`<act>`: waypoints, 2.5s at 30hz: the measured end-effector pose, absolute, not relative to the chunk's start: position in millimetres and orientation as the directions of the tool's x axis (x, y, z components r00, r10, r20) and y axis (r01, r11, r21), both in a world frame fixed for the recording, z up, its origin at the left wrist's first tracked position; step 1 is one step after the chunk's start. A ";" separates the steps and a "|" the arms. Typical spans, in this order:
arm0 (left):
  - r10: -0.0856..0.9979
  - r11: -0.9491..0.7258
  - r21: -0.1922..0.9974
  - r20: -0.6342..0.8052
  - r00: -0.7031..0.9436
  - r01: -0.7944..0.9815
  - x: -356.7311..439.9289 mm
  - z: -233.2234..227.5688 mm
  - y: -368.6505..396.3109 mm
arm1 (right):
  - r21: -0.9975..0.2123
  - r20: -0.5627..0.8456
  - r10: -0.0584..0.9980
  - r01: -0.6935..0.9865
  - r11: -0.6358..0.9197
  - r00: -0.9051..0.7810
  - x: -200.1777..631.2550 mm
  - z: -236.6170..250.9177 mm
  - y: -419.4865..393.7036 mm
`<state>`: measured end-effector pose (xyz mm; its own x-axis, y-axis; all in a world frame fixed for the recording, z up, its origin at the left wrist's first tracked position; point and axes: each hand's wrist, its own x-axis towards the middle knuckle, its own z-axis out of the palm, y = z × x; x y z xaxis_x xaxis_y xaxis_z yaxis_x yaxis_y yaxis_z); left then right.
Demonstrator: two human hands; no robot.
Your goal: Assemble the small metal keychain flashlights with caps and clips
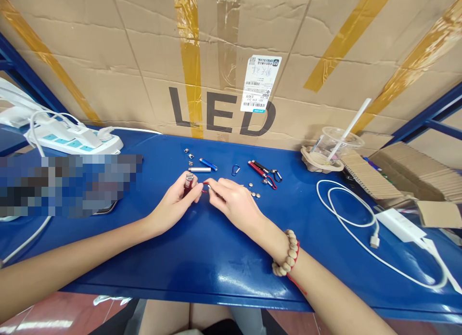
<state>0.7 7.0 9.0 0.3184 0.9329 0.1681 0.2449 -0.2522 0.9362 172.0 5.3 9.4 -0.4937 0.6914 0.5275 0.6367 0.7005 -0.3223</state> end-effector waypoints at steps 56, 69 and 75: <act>0.879 -0.349 0.924 0.266 0.395 0.155 1.3 3.2 6.1 | -0.952 0.078 0.897 0.235 0.197 -0.436 162.8 12.5 1.2; 0.883 -0.397 0.898 0.318 0.345 0.189 -2.7 8.7 7.3 | -0.866 0.108 0.874 0.387 0.316 -0.474 166.1 9.9 6.8; 0.871 -0.232 0.972 0.188 0.454 0.043 -5.3 2.3 13.8 | -0.845 0.092 0.884 0.434 0.312 -0.458 164.9 10.2 4.1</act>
